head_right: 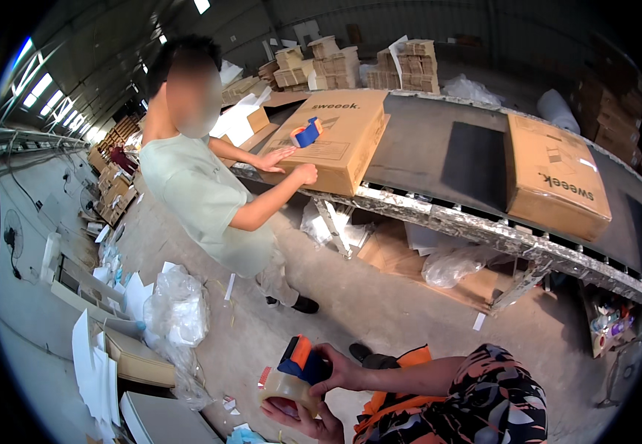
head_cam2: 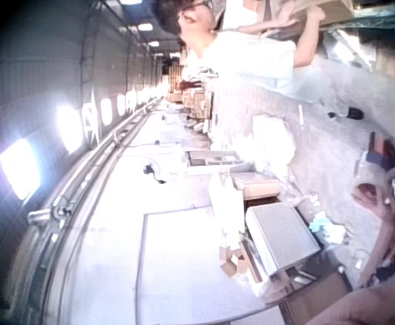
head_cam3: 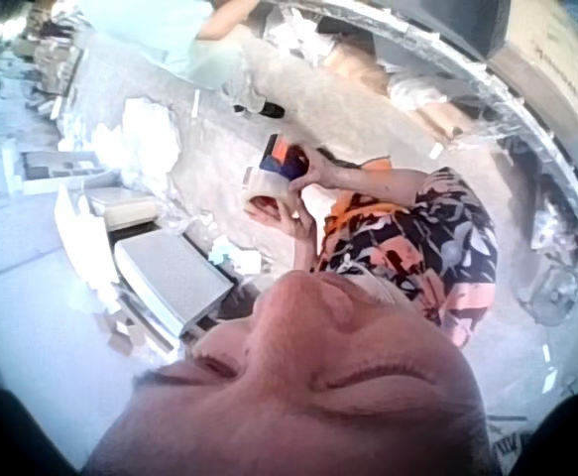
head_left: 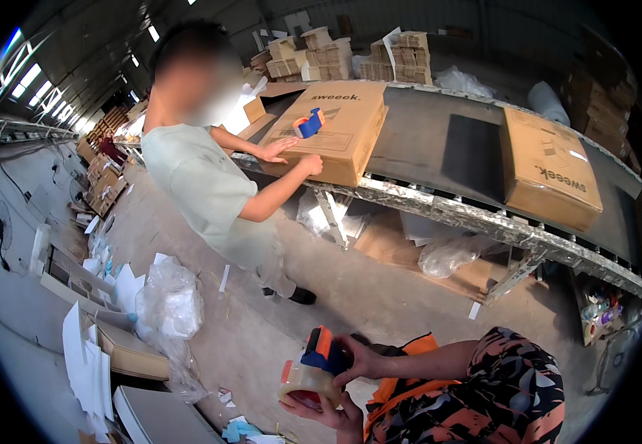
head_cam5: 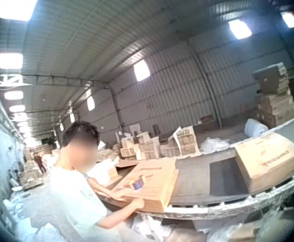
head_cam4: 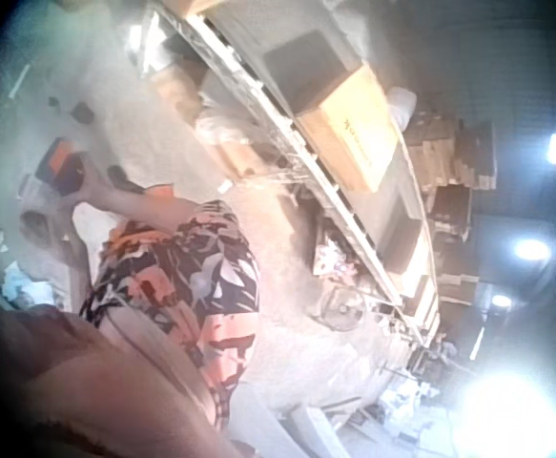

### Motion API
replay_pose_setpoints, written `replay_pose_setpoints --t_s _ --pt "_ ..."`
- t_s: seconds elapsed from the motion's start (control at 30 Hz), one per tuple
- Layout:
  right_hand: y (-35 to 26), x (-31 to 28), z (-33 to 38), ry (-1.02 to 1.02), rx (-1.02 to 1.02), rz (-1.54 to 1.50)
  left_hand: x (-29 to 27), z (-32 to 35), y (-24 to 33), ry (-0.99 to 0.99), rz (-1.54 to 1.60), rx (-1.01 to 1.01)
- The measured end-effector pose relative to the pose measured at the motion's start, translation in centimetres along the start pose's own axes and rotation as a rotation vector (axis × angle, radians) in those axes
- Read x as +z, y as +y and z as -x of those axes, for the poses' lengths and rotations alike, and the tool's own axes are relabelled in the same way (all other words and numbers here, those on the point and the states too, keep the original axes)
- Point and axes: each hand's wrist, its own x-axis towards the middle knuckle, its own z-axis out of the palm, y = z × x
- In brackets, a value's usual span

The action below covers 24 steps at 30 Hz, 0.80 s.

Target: The person tapes cardboard boxes on a conveyor belt using a handheld tape dispenser and then picks up several white square foam panels from a stack.

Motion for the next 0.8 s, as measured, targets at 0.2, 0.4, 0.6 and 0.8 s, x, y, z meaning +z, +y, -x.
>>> replay_pose_setpoints --t_s 0.2,0.4,0.6,0.8 --pt "-0.8 -2.0 -8.8 -0.008 -0.052 -0.011 3.5 -7.7 -5.0 -0.13 -0.058 0.059" --pt "-1.8 -6.2 -13.3 0.083 -0.139 -0.101 8.7 -14.7 -6.4 -0.248 0.248 -0.095" --pt "-2.9 -7.2 -11.3 0.349 -0.149 -0.262 11.1 -19.9 -5.8 -0.301 0.622 -0.344" --pt "0.3 -5.2 -13.6 0.398 -0.187 -0.392 14.2 -22.3 -9.5 -0.409 0.803 -0.63"
